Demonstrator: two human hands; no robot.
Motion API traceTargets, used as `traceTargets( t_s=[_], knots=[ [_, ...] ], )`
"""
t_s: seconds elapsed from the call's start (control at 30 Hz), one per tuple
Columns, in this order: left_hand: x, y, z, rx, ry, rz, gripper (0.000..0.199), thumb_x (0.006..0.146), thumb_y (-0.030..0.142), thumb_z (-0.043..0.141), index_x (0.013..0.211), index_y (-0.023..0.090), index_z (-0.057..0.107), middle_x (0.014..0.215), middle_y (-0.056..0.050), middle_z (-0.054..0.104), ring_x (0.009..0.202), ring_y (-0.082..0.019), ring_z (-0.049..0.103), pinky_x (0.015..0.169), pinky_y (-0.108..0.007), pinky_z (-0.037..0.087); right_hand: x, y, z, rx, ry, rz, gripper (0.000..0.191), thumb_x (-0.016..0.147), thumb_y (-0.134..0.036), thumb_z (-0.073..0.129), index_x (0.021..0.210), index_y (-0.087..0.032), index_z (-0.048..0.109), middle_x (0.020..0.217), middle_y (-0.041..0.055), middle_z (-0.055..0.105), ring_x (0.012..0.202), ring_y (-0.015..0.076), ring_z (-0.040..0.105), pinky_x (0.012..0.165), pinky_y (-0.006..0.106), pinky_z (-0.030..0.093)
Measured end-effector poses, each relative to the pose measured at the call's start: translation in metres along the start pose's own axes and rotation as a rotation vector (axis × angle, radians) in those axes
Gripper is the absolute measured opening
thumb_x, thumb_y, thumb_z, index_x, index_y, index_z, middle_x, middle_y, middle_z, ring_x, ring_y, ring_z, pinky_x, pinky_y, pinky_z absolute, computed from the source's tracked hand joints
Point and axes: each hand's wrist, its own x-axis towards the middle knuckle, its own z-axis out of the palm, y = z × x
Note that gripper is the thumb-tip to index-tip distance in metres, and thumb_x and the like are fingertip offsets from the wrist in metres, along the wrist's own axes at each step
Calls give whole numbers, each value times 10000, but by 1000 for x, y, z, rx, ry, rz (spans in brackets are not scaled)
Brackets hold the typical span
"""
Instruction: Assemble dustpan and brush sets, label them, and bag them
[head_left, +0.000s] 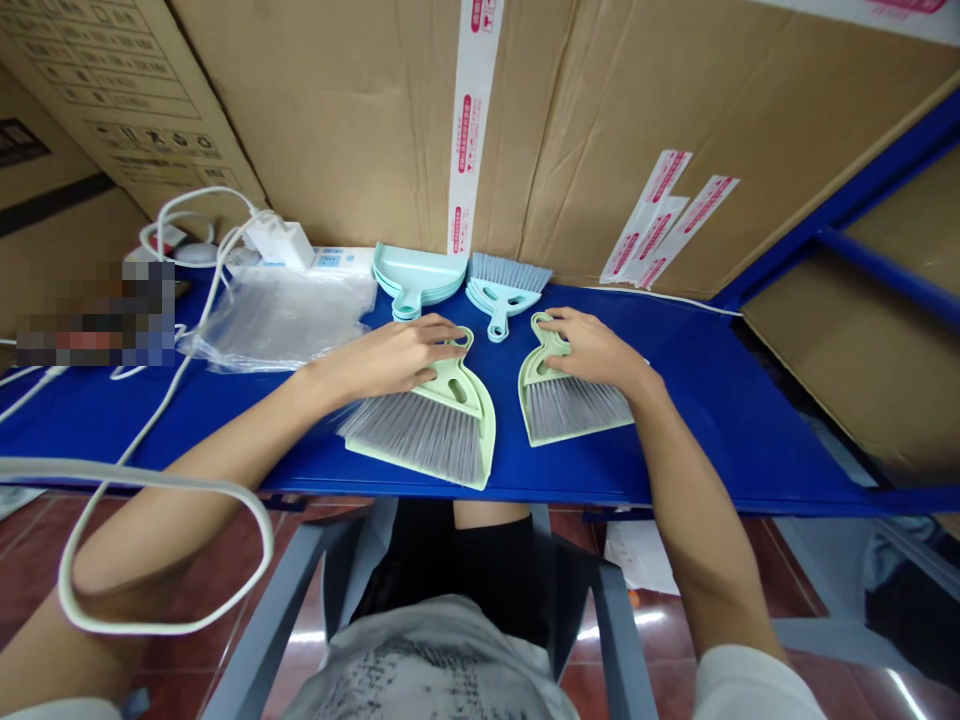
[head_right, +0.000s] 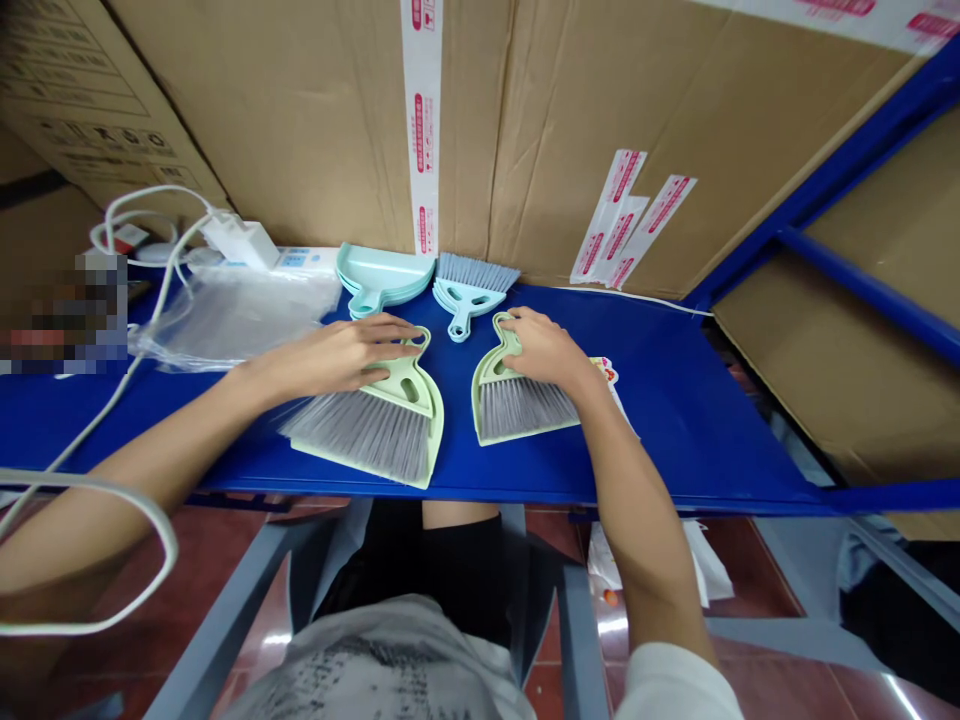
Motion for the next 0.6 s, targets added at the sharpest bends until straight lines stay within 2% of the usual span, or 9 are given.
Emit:
traceTargets(
  t_s=[0.13, 0.23, 0.33, 0.4, 0.5, 0.6],
  knots=[
    [-2, 1, -5, 3, -16, -24, 466, 976, 115, 642, 1427, 208, 704, 1560, -98, 653, 1389, -321, 624, 1104, -467, 601, -1, -10, 6, -30, -62, 90, 530, 967, -286, 617, 1458, -90, 654, 1709, 247, 407, 1562, 400, 445, 1255, 551, 399],
    [-3, 1, -7, -9, -22, -25, 454, 986, 116, 627, 1422, 209, 709, 1561, -95, 650, 1399, -313, 612, 1135, -462, 576, 0, -13, 8, -6, -98, 112, 360, 1000, -216, 522, 1265, -96, 734, 1582, 248, 557, 1551, 377, 460, 1249, 538, 414],
    [-3, 2, -7, -45, -19, -31, 461, 974, 94, 620, 1412, 201, 717, 1569, -102, 642, 1413, -313, 591, 1146, -464, 563, -1, -9, 6, 9, -102, 61, 332, 964, -122, 487, 1139, -119, 770, 1391, 217, 703, 1561, 350, 454, 1250, 509, 425],
    [-3, 1, -5, -59, -13, -38, 471, 963, 86, 621, 1409, 203, 721, 1573, -101, 639, 1407, -314, 582, 1142, -463, 559, -4, -5, 3, 1, -89, 4, 396, 907, -90, 535, 1237, -94, 753, 1428, 232, 687, 1594, 351, 415, 1269, 515, 405],
    [-2, 1, -2, -49, -4, -40, 477, 954, 92, 620, 1407, 205, 723, 1569, -94, 644, 1370, -320, 582, 1144, -478, 548, -11, 0, -1, 18, -60, -55, 642, 838, -78, 593, 1480, -74, 617, 1660, 259, 494, 1658, 344, 310, 1287, 551, 375],
    [-2, 2, -2, -41, -4, -34, 504, 942, 74, 598, 1418, 194, 714, 1538, -97, 669, 1326, -317, 602, 1121, -479, 554, -15, 1, 0, 46, -64, -109, 855, 778, -44, 596, 1620, -97, 458, 1758, 237, 353, 1687, 335, 234, 1301, 585, 334]
  ],
)
